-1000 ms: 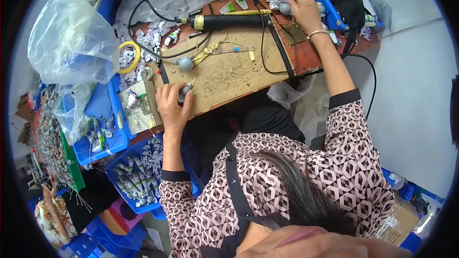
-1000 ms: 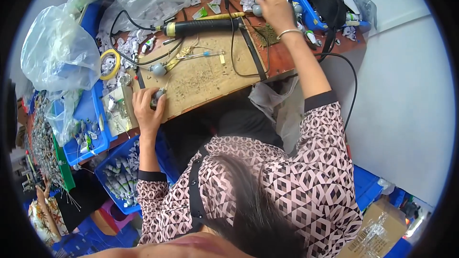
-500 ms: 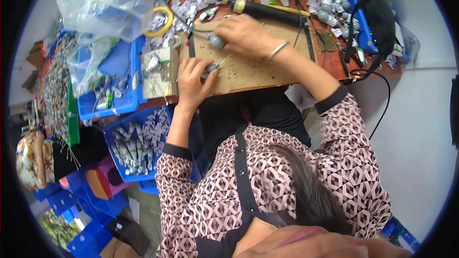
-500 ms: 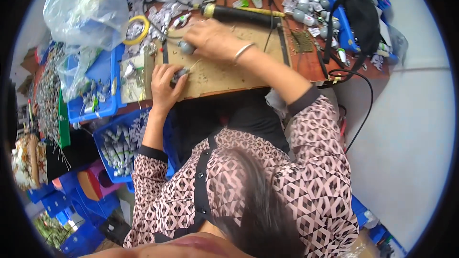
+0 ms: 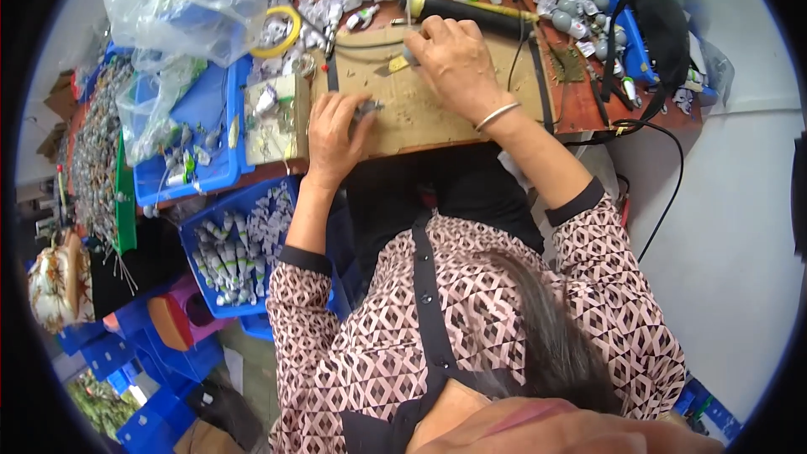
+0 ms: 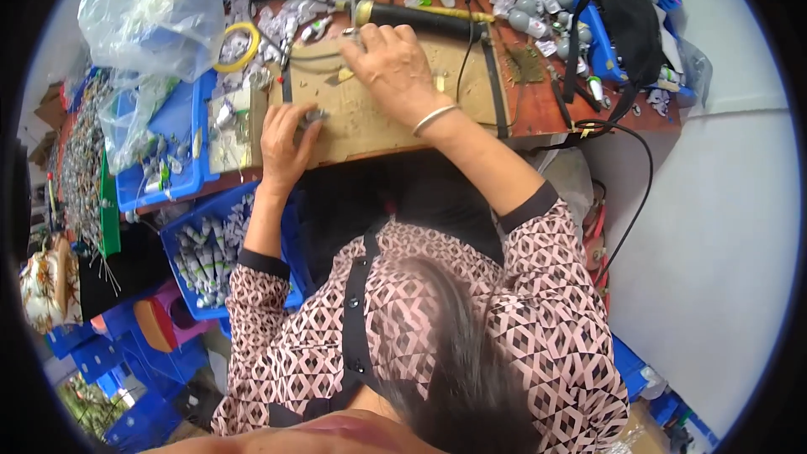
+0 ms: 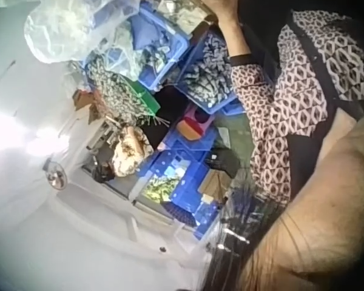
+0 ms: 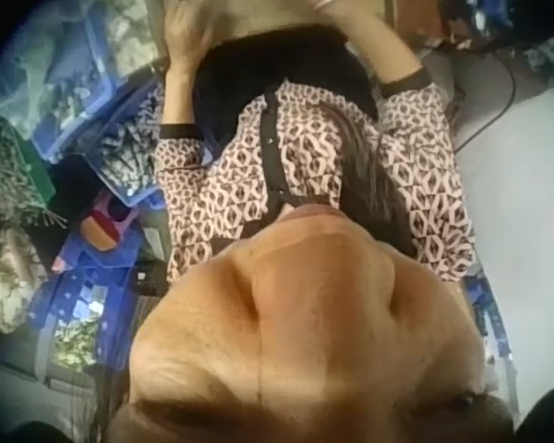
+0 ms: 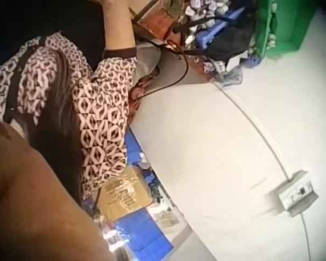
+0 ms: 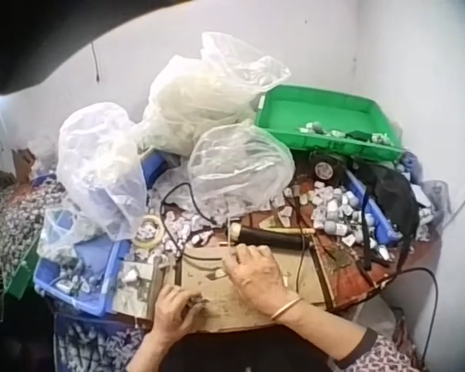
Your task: Assembling and soldering components of electronic toothbrushes at a production workbench.
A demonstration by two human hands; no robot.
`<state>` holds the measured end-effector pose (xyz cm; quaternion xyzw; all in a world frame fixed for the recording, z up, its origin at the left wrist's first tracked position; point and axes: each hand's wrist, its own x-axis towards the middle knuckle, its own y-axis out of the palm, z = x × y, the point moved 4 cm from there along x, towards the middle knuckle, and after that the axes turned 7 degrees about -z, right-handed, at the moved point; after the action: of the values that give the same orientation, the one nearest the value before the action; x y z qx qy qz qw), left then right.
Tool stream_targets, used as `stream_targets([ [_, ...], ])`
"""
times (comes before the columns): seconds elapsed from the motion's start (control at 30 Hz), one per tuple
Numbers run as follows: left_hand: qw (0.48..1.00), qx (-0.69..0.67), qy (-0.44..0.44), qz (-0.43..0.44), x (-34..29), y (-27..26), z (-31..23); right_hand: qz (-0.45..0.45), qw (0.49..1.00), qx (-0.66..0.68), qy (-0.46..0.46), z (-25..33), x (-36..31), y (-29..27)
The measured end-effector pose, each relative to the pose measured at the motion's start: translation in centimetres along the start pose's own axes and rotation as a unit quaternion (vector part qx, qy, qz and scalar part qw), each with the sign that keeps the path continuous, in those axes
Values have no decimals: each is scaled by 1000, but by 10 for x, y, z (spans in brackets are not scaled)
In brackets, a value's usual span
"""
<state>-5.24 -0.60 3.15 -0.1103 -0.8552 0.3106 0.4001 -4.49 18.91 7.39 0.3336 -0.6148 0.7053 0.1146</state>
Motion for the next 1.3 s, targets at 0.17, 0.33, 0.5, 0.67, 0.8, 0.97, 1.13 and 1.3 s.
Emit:
stream_targets([
  [0.17, 999, -19, -27, -22, 6, -8, -3, 86, 995, 47, 24, -5, -20, 13],
  [0.33, 998, -30, -39, -41, -3, -11, 5, -50, 979, 176, 90, -13, -38, -9],
  [0.5, 1000, -8, -4, -2, 6, -9, -3, -8, 958, 259, 125, 6, -44, -24],
  [0.67, 996, 80, 0, 36, 10, 6, -4, -64, 937, 262, 221, -45, -38, -38],
  [0.8, 997, 74, 16, 17, 16, 19, -3, -104, 975, 103, 167, -98, -33, -45],
  [0.97, 998, 60, 3, 2, 14, 17, -3, -90, 967, -21, 239, -194, -14, -18],
  [1.13, 998, 67, 14, 8, 19, 15, -11, 49, 927, -81, 362, -232, 4, 25],
  [1.3, 999, 44, -8, 17, 22, 19, -7, 56, 933, -77, 348, -250, 16, 28],
])
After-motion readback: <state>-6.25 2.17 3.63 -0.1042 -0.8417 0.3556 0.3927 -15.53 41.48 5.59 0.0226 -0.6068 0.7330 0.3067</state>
